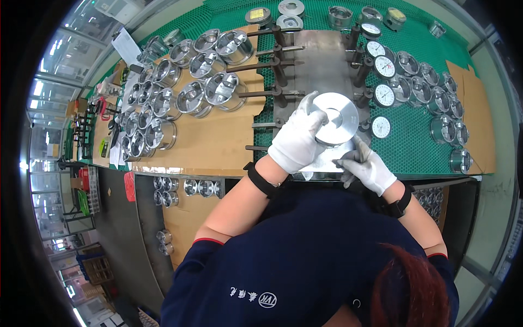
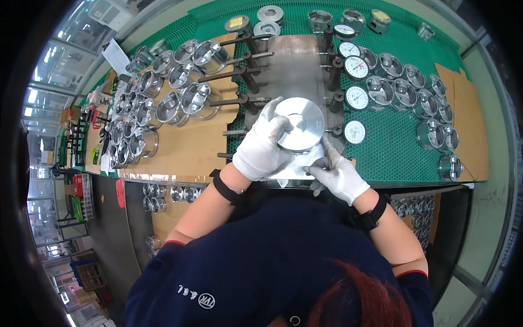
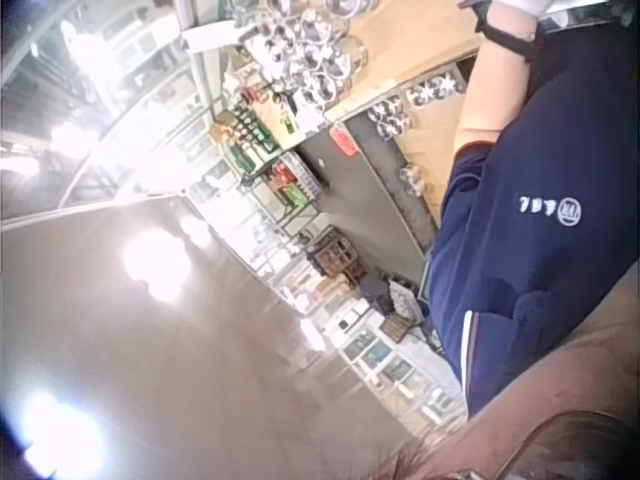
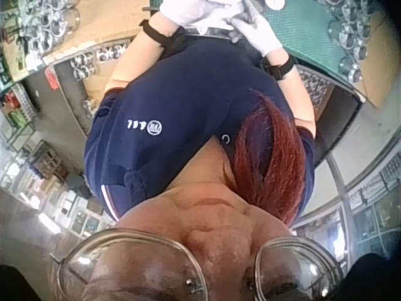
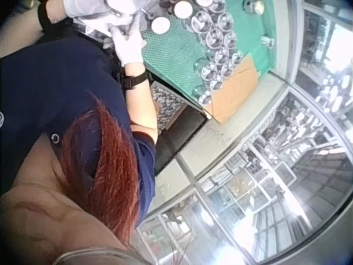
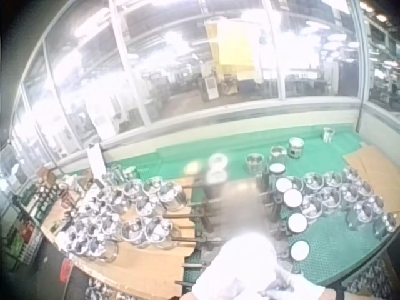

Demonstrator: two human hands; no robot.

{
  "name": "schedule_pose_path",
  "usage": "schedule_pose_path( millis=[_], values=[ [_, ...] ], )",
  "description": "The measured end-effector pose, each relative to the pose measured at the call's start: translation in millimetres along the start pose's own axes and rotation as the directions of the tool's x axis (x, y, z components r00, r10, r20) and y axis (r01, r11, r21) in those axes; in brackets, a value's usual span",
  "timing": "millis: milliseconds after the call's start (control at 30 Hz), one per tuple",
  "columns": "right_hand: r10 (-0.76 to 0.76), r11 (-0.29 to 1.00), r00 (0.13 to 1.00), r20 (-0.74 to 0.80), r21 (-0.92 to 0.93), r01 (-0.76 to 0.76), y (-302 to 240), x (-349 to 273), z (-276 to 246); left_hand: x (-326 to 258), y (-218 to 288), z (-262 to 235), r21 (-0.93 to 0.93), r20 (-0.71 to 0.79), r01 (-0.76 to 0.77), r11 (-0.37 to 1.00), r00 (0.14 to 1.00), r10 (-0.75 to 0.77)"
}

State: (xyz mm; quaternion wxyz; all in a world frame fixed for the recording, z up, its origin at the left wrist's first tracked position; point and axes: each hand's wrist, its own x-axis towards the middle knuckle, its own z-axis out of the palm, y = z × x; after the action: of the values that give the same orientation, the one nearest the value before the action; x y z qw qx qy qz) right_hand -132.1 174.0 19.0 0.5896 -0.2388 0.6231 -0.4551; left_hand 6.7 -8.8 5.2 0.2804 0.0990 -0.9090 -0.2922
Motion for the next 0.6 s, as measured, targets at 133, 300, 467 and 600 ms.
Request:
schedule_pose_path(
  millis=[133,300,467,600],
  values=[
    [-0.011,1.0,1.0,0.021,0.008,0.011,3.9,2.5,-4.1,3.3,3.8,-0.8,0.002,-0.004,0.026,1.0,1.0,-0.026],
    [-0.02,1.0,0.999,0.027,-0.009,0.02,4.7,3.8,-4.8,5.0,2.1,0.6,-0.001,-0.025,0.013,1.0,1.0,-0.013],
    [-0.006,1.0,1.0,0.022,0.007,0.006,6.2,5.8,-5.3,5.0,3.8,0.4,0.001,-0.019,0.044,0.999,0.999,-0.044],
    [0.021,1.0,1.0,-0.002,-0.017,-0.021,0.4,4.6,-3.7,5.2,0.3,3.4,0.005,-0.028,0.029,1.0,0.999,-0.029]
  ],
)
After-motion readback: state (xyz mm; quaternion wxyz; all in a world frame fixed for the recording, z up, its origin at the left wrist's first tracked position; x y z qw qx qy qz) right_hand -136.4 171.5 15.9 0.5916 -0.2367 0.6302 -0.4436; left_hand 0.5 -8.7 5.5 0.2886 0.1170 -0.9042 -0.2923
